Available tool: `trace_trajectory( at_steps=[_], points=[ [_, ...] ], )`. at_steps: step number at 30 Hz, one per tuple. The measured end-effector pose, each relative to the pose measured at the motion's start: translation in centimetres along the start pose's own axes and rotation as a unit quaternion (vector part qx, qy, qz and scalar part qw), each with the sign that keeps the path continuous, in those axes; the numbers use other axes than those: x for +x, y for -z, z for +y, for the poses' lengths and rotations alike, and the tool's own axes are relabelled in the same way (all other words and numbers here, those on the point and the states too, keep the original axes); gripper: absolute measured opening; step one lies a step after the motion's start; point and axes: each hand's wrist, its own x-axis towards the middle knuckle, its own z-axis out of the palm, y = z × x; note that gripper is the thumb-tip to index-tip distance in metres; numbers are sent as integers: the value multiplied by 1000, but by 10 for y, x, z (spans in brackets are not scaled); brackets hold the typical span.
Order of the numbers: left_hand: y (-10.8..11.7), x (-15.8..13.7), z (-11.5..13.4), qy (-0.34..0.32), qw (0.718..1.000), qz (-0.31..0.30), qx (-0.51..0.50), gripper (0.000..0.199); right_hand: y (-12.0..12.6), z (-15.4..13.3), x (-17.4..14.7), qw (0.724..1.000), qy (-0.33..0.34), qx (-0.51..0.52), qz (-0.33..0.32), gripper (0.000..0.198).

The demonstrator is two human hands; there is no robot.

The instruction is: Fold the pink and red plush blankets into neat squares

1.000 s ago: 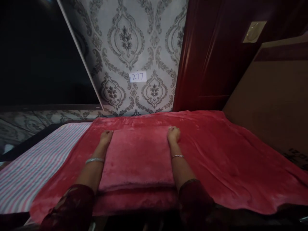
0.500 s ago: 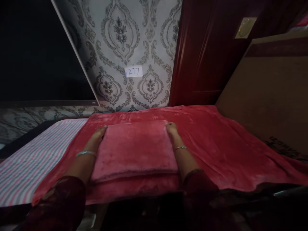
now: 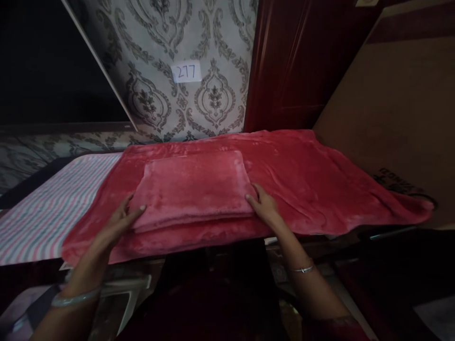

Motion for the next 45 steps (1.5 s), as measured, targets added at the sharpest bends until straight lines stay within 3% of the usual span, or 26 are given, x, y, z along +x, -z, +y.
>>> trace_trajectory(
  at_steps=[3, 7, 9, 13, 16, 19, 23, 26, 29, 33, 37, 41, 45],
  points=[
    [-3, -4, 10, -24, 999, -10, -44, 68, 1, -8, 1, 997, 10, 77, -27, 64],
    [-3, -8, 18, -67, 994, 37, -74, 64, 2, -12, -2, 978, 50, 203, 1, 70],
    [-1, -11, 14, -41, 994, 22, -95, 63, 3, -8, -6, 972, 16, 233, -18, 68],
    [9, -18, -17, 49, 991, -8, -126, 59, 11, 8, -17, 956, -94, 267, -75, 42],
    [21, -22, -44, 82, 991, 13, -104, 52, 19, 13, -25, 957, -90, 242, -130, 24],
    [28, -26, -55, 37, 998, -13, -45, 42, 20, 8, -30, 967, -65, 194, -150, 22],
    [21, -32, -44, -16, 1000, -13, 22, 46, 14, -1, -32, 971, -71, 204, -102, 29],
    [11, -36, -34, -49, 999, 12, 12, 51, 12, -5, -34, 969, -69, 226, -76, 34],
    [2, -38, -29, -84, 996, 15, -4, 47, 11, -6, -39, 967, -61, 230, -87, 37],
    [-3, -37, -27, -80, 996, -23, -13, 34, 5, -3, -40, 962, -86, 228, -120, 39],
    [3, -34, -33, -88, 994, -5, -61, 38, 2, 0, -35, 968, -94, 207, -105, 33],
    [19, -31, -43, -131, 991, 13, 11, 38, 12, 5, -33, 973, -69, 213, -58, 34],
    [30, -32, -41, -126, 991, -34, 39, 35, 19, 8, -35, 966, -79, 229, -92, 51]
  ],
)
